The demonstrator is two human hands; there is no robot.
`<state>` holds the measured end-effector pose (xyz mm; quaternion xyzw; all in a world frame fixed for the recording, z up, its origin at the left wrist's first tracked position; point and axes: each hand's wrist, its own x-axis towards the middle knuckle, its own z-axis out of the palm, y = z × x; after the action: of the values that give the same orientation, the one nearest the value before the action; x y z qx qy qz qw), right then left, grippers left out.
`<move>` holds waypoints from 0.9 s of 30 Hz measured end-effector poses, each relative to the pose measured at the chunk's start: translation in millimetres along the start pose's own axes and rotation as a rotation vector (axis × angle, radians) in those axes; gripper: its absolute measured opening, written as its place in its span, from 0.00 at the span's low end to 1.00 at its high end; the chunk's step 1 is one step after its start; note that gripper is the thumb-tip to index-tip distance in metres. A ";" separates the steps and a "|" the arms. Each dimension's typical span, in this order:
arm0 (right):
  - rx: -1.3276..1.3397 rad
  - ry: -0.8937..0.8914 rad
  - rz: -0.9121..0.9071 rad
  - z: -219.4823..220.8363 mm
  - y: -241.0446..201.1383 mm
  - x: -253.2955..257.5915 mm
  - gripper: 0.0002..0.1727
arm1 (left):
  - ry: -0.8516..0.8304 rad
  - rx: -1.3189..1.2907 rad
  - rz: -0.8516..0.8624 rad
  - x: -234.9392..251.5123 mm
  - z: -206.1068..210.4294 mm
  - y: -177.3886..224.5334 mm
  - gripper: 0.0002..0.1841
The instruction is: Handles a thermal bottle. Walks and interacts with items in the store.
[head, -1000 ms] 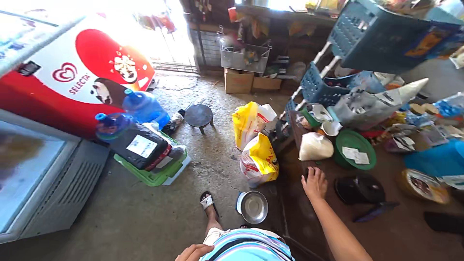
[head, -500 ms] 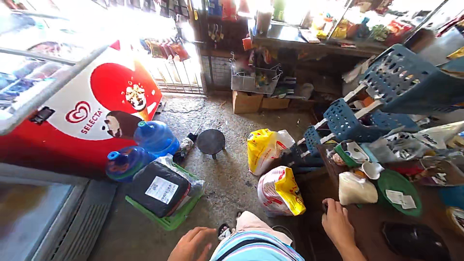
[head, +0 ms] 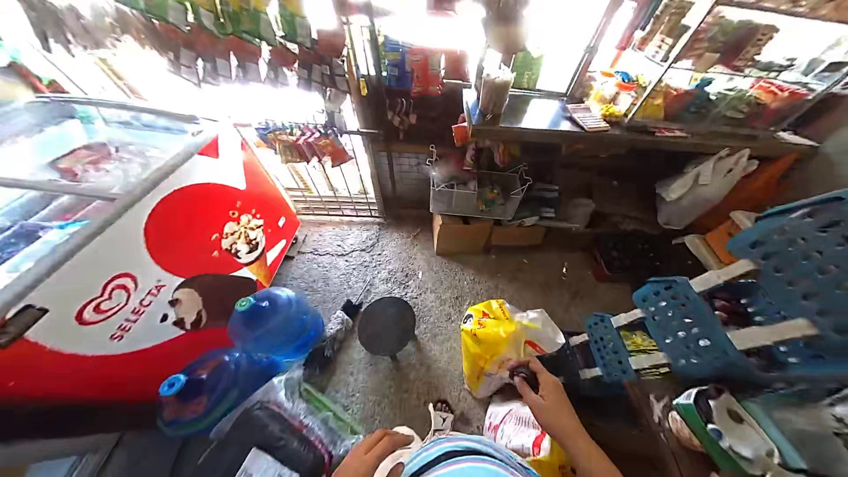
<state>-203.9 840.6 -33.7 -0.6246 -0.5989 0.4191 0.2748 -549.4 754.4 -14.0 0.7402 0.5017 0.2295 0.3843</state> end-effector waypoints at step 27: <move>0.373 0.667 -0.263 -127.1 -58.7 424.7 0.14 | -0.198 0.032 0.191 450.2 -139.0 -100.2 0.16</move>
<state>-155.1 1284.2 -3.4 -0.5837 -0.4652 0.2562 0.6142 -530.8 1235.5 -31.4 0.8098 0.3920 0.1828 0.3964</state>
